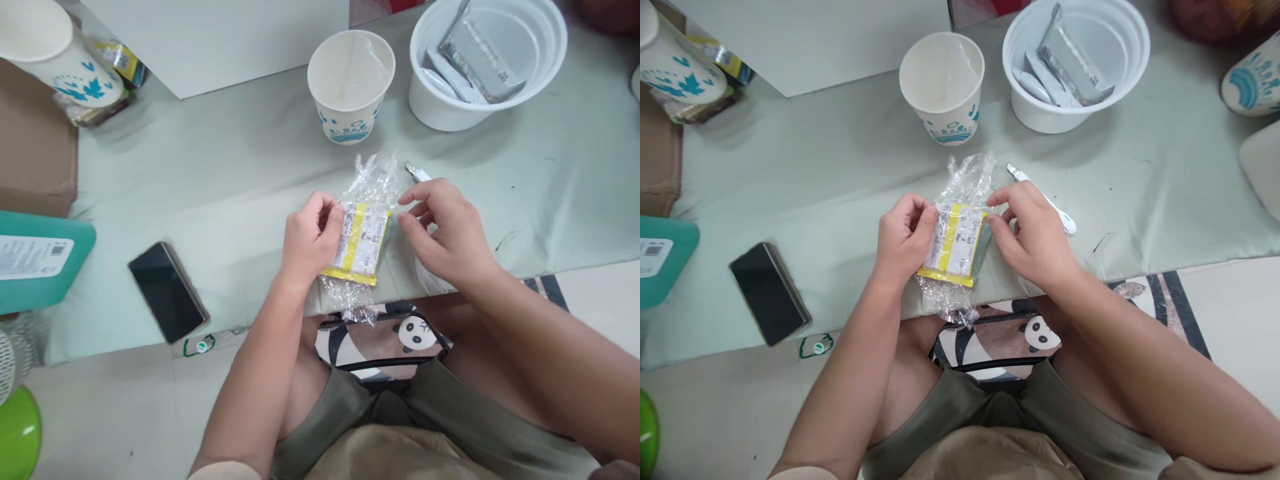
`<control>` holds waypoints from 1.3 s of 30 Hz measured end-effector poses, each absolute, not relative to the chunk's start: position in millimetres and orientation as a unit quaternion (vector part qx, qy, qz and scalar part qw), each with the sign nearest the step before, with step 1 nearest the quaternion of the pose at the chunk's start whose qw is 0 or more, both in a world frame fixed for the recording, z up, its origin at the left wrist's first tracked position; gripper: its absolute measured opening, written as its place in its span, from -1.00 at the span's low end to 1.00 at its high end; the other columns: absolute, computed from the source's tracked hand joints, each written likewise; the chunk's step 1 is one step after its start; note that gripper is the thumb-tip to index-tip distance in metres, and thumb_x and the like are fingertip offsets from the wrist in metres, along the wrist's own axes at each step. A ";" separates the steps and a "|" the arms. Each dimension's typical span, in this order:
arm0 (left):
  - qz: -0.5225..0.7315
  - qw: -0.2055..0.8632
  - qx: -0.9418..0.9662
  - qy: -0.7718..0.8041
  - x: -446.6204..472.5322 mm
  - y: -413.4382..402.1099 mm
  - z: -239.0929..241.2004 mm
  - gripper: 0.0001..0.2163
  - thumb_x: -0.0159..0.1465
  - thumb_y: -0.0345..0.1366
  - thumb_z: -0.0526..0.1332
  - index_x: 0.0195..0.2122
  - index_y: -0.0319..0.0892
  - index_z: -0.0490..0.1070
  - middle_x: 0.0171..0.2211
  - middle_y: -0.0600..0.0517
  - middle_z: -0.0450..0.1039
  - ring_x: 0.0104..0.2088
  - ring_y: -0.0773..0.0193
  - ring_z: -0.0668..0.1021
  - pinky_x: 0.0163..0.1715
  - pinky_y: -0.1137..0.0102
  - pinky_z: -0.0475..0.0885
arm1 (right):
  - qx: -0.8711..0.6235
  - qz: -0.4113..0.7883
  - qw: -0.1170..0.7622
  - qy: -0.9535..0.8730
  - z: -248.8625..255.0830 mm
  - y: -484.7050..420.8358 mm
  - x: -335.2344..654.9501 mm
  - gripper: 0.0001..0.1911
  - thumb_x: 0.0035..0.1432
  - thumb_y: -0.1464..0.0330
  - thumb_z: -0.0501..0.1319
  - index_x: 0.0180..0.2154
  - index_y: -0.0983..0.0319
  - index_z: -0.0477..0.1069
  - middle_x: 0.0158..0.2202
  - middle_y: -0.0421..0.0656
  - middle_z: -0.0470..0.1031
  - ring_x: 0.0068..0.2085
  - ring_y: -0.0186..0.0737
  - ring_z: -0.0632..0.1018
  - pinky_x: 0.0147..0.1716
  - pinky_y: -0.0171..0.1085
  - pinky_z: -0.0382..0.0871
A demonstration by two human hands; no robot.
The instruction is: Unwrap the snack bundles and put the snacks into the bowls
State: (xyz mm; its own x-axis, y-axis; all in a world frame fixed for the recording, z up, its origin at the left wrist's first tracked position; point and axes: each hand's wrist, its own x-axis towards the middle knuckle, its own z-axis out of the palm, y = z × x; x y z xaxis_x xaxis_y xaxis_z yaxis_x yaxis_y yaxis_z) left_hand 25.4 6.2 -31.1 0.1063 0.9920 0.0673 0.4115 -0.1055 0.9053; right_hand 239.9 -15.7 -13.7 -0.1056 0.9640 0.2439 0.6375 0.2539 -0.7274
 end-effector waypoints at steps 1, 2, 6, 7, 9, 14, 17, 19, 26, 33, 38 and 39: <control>0.390 0.368 0.642 0.548 25.2 6.7 -31.3 -0.77 0.39 -0.14 0.17 -0.38 -0.11 0.30 -0.48 0.10 0.37 -0.49 0.37 0.36 -0.48 0.41 0.26 | -0.564 0.230 0.356 -0.709 -14.5 -16.1 239.3 -0.78 0.20 0.37 0.23 -0.09 0.12 0.46 -0.06 -0.07 0.56 -0.38 -0.24 0.53 -0.42 -0.20 0.44; 0.400 0.356 0.646 0.545 25.0 7.3 -31.5 -0.77 0.38 -0.13 0.19 -0.37 -0.11 0.32 -0.36 0.04 0.44 -0.41 0.34 0.43 -0.45 0.42 0.30 | -0.559 0.231 0.354 -0.713 -15.4 -16.4 238.5 -0.70 0.18 0.38 0.24 -0.01 0.12 0.45 0.02 -0.05 0.55 -0.40 -0.27 0.53 -0.41 -0.19 0.45; 0.447 0.309 0.664 0.514 24.8 8.7 -31.4 -0.75 0.36 -0.08 0.22 -0.38 -0.11 0.35 -0.18 -0.07 0.43 -0.23 0.24 0.48 -0.42 0.39 0.37 | -0.524 0.237 0.341 -0.744 -19.7 -16.8 234.7 -0.58 0.19 0.41 0.23 0.09 0.12 0.42 0.09 -0.04 0.53 -0.45 -0.32 0.50 -0.32 -0.16 0.49; 0.458 0.308 0.666 0.502 25.0 8.6 -31.1 -0.75 0.37 -0.08 0.20 -0.38 -0.10 0.34 -0.24 -0.05 0.41 -0.25 0.24 0.47 -0.40 0.38 0.38 | -0.519 0.240 0.336 -0.748 -20.5 -16.5 234.0 -0.60 0.20 0.42 0.22 0.09 0.12 0.43 0.04 -0.06 0.56 -0.44 -0.31 0.50 -0.31 -0.16 0.50; 0.473 0.328 0.662 0.481 25.7 8.0 -30.3 -0.74 0.41 -0.09 0.16 -0.38 -0.10 0.32 -0.33 0.00 0.38 -0.31 0.26 0.44 -0.37 0.37 0.39 | -0.519 0.245 0.326 -0.751 -21.2 -15.5 233.2 -0.65 0.22 0.41 0.21 0.05 0.11 0.45 -0.13 -0.12 0.60 -0.43 -0.27 0.50 -0.28 -0.16 0.50; 0.486 0.392 0.601 0.499 26.6 8.9 -31.7 -0.71 0.38 -0.02 0.21 -0.37 -0.10 0.31 -0.39 0.06 0.36 -0.39 0.31 0.43 -0.39 0.39 0.39 | -0.545 0.215 0.348 -0.732 -18.3 -12.8 234.4 -0.75 0.25 0.38 0.20 -0.05 0.10 0.51 -0.31 -0.15 0.56 -0.39 -0.21 0.50 -0.30 -0.16 0.47; 0.497 0.432 0.526 0.538 23.3 13.4 -38.0 -0.74 0.39 -0.07 0.21 -0.36 -0.09 0.29 -0.42 0.08 0.35 -0.42 0.34 0.44 -0.43 0.42 0.39 | -0.558 0.200 0.372 -0.714 -16.9 -12.0 235.9 -0.76 0.24 0.39 0.19 -0.07 0.09 0.52 -0.31 -0.14 0.54 -0.39 -0.21 0.49 -0.33 -0.16 0.46; 0.500 0.440 0.477 0.573 19.2 16.9 -43.0 -0.77 0.40 -0.10 0.19 -0.36 -0.08 0.28 -0.43 0.09 0.33 -0.44 0.34 0.44 -0.46 0.44 0.38 | -0.562 0.195 0.380 -0.709 -17.2 -11.5 236.9 -0.77 0.26 0.40 0.16 -0.10 0.09 0.53 -0.31 -0.12 0.52 -0.38 -0.21 0.48 -0.34 -0.16 0.45; 0.499 0.194 0.684 0.496 15.6 9.9 -37.7 -0.67 0.26 0.00 0.31 -0.02 -0.01 0.47 0.01 -0.09 0.33 0.02 0.09 0.46 0.00 0.18 0.46 | -0.548 0.201 0.377 -0.719 -21.1 -10.9 236.8 -0.79 0.21 0.49 0.14 -0.31 0.10 0.50 -0.25 -0.08 0.47 -0.23 -0.10 0.54 -0.21 -0.04 0.49; 0.401 0.231 0.709 0.533 20.3 4.0 -33.5 -0.94 0.12 -0.37 0.35 -0.46 -0.14 0.49 0.02 -0.09 0.37 -0.16 0.19 0.46 -0.12 0.22 0.48 | -0.530 0.199 0.385 -0.729 -21.1 -13.3 236.8 -0.78 0.14 0.54 0.12 -0.38 0.11 0.44 -0.19 -0.08 0.51 -0.14 -0.06 0.57 -0.09 0.03 0.50; 0.425 0.324 0.640 0.552 13.3 9.8 -32.4 -0.79 0.07 -0.49 0.23 -0.28 -0.12 0.49 -0.17 0.04 0.46 -0.49 0.46 0.41 -0.48 0.45 0.34 | -0.529 0.186 0.389 -0.731 -20.7 -12.2 241.0 -0.76 0.12 0.57 0.11 -0.39 0.12 0.44 -0.18 -0.09 0.54 -0.13 -0.07 0.59 -0.07 0.02 0.51; 0.435 0.331 0.632 0.549 12.4 10.2 -31.0 -0.79 0.08 -0.49 0.21 -0.27 -0.12 0.48 -0.20 0.06 0.47 -0.50 0.47 0.40 -0.48 0.45 0.33 | -0.529 0.181 0.390 -0.732 -21.1 -11.9 241.7 -0.76 0.12 0.57 0.11 -0.39 0.12 0.44 -0.18 -0.09 0.54 -0.13 -0.07 0.59 -0.07 0.02 0.51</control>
State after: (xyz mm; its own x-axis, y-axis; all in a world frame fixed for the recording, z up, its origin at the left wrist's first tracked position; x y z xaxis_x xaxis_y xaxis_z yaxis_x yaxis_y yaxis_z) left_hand 12.4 10.2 -31.0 0.0192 0.9823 0.1864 0.4064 -0.1780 0.8962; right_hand 241.7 -11.9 -21.1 -0.1361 0.9153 0.3792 0.6331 0.3747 -0.6774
